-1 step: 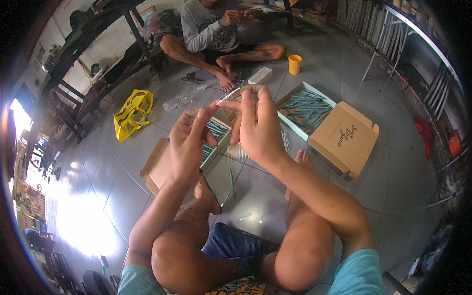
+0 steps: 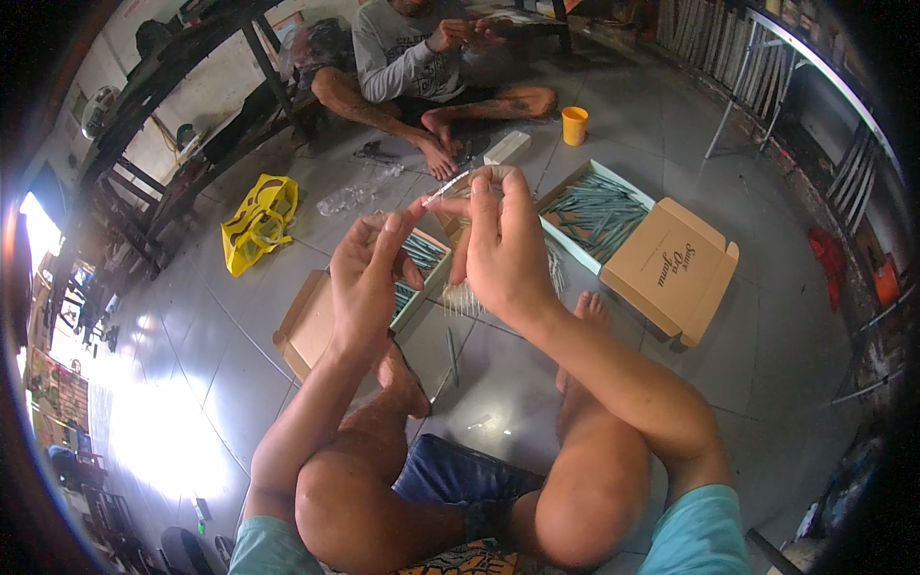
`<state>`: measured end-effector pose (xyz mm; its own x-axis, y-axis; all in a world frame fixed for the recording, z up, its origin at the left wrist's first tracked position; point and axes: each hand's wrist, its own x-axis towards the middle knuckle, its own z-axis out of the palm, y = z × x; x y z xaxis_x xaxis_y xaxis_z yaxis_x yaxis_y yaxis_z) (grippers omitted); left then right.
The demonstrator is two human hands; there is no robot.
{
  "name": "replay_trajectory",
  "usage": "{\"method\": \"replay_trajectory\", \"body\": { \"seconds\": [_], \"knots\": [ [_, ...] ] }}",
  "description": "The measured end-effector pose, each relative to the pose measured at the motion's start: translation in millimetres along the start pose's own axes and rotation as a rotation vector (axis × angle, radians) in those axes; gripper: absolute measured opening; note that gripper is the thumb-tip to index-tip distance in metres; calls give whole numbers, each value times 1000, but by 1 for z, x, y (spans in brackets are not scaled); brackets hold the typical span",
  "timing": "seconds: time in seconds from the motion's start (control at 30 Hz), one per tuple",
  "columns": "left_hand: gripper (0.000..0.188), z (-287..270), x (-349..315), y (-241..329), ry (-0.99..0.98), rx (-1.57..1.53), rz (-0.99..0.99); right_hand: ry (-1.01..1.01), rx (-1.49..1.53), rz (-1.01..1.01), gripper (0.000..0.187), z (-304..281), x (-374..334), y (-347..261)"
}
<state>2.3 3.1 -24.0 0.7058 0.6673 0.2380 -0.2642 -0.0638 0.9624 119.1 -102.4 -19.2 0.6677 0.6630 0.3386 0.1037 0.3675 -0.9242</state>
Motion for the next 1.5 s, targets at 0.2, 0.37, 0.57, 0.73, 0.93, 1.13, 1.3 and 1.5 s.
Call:
{"method": "replay_trajectory", "body": {
  "seconds": [0.2, 0.37, 0.57, 0.73, 0.93, 1.13, 1.3, 1.5],
  "knots": [
    [28, 0, -3, 3, -20, -7, -2, -11, -11, -4, 27, -1, 1, 1],
    [27, -7, -2, 3, -42, -81, -47, 31, 37, -3, 30, -7, 4, -1],
    [29, -7, 0, 1, -23, -157, -38, 86, 95, 5, 30, -15, 6, -6],
    [28, -9, 0, 2, -5, -192, -34, 58, 90, 9, 30, -14, 6, -7],
    [28, -8, 1, 0, -6, -227, -47, 74, 113, 4, 30, -14, 5, -7],
    [27, -10, 2, 0, 3, -205, -52, 78, 144, 10, 29, -13, 5, -7],
    [26, -11, 2, 0, 7, -218, -57, 83, 143, 7, 30, -14, 6, -6],
    [24, -11, 0, 3, 6, -260, -78, 84, 151, 6, 30, -15, 6, -5]
  ]
}}
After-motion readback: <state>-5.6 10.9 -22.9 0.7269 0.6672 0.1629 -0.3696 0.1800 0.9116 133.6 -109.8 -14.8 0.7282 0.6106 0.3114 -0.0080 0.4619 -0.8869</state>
